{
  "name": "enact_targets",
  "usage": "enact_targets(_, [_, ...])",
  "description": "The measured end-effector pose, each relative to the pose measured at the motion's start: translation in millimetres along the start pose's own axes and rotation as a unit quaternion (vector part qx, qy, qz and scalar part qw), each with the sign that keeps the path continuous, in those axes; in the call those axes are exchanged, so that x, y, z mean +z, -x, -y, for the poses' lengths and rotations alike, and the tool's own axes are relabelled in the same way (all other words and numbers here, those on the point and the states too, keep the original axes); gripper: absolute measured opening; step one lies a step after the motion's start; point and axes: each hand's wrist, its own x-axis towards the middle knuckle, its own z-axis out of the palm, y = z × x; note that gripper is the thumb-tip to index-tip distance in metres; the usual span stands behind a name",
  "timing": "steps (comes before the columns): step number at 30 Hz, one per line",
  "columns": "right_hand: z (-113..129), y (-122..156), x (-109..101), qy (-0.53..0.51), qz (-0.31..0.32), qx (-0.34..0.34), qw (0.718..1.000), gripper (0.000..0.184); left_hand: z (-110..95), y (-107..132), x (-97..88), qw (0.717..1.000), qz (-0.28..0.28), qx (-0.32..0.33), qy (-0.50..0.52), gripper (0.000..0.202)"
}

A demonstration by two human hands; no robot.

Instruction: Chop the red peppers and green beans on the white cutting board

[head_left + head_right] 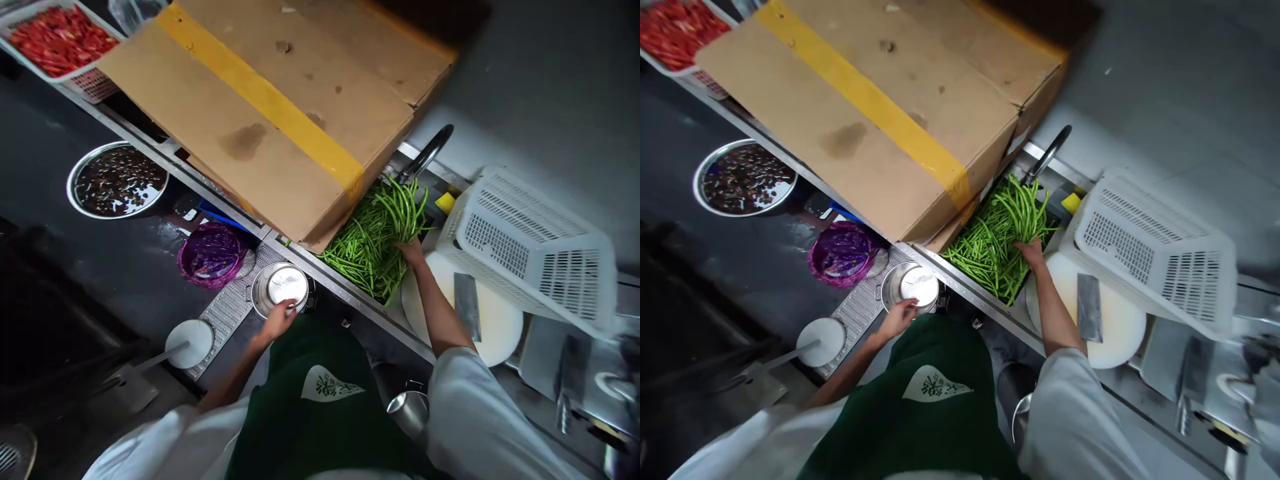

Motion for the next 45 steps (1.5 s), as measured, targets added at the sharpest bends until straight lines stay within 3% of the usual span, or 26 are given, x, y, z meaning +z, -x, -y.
enact_targets(3, [31, 20, -13, -0.083, 0.016, 0.026, 0.996, 0.061, -93, -42, 74.4, 0.977, 0.093, 0.19, 0.002, 0.016])
enact_targets(7, [57, 41, -14, -0.13, 0.043, 0.019, 0.99, 0.062, -212, -83, 158.2, 0.941, 0.106, 0.319, 0.029, 0.019])
enact_targets(9, [65, 44, -13, -0.128, 0.054, -0.01, 0.99, 0.061, -255, -101, 184.0, 0.933, 0.101, 0.345, 0.009, 0.02])
enact_targets(12, [70, 41, -15, -0.104, 0.071, -0.05, 0.991, 0.058, -285, -124, 203.5, 0.934, 0.067, 0.346, -0.049, 0.021])
enact_targets(15, [69, 36, -18, -0.079, 0.085, -0.061, 0.991, 0.064, -284, -142, 209.2, 0.937, 0.072, 0.335, -0.065, 0.021])
enact_targets(19, [64, 32, -14, -0.055, 0.05, -0.058, 0.996, 0.076, -274, -159, 209.3, 0.935, 0.114, 0.327, -0.073, 0.02])
enact_targets(27, [44, 16, -9, 0.053, 0.01, -0.129, 0.99, 0.082, -271, -168, 204.1, 0.927, 0.119, 0.32, -0.155, 0.03])
enact_targets(30, [37, 14, -13, 0.091, -0.008, -0.118, 0.989, 0.08, -274, -171, 203.7, 0.94, 0.153, 0.271, -0.143, 0.03])
enact_targets(32, [34, 14, -17, 0.096, -0.018, -0.099, 0.99, 0.079, -279, -175, 202.5, 0.954, 0.187, 0.22, -0.077, 0.026])
enact_targets(34, [31, 17, -23, 0.074, -0.016, -0.077, 0.994, 0.077, -283, -181, 200.1, 0.962, 0.189, 0.196, 0.021, 0.02])
enact_targets(36, [28, 22, -29, 0.022, -0.004, -0.04, 0.999, 0.072, -284, -186, 196.9, 0.962, 0.142, 0.211, 0.095, 0.016])
enact_targets(38, [26, 29, -35, -0.05, 0.017, 0.014, 0.999, 0.065, -277, -189, 192.9, 0.959, 0.08, 0.251, 0.104, 0.014])
enact_targets(40, [26, 36, -41, -0.127, 0.041, 0.067, 0.989, 0.056, -263, -188, 188.7, 0.954, 0.059, 0.289, 0.05, 0.008])
enact_targets(41, [27, 40, -43, -0.161, 0.05, 0.084, 0.982, 0.052, -255, -187, 186.8, 0.953, 0.063, 0.297, 0.009, 0.015])
enact_targets(43, [29, 45, -46, -0.213, 0.053, 0.101, 0.97, 0.047, -238, -183, 183.9, 0.954, 0.074, 0.28, -0.08, 0.032])
enact_targets(45, [33, 47, -48, -0.245, 0.04, 0.104, 0.963, 0.045, -223, -181, 182.4, 0.956, 0.076, 0.243, -0.145, 0.034])
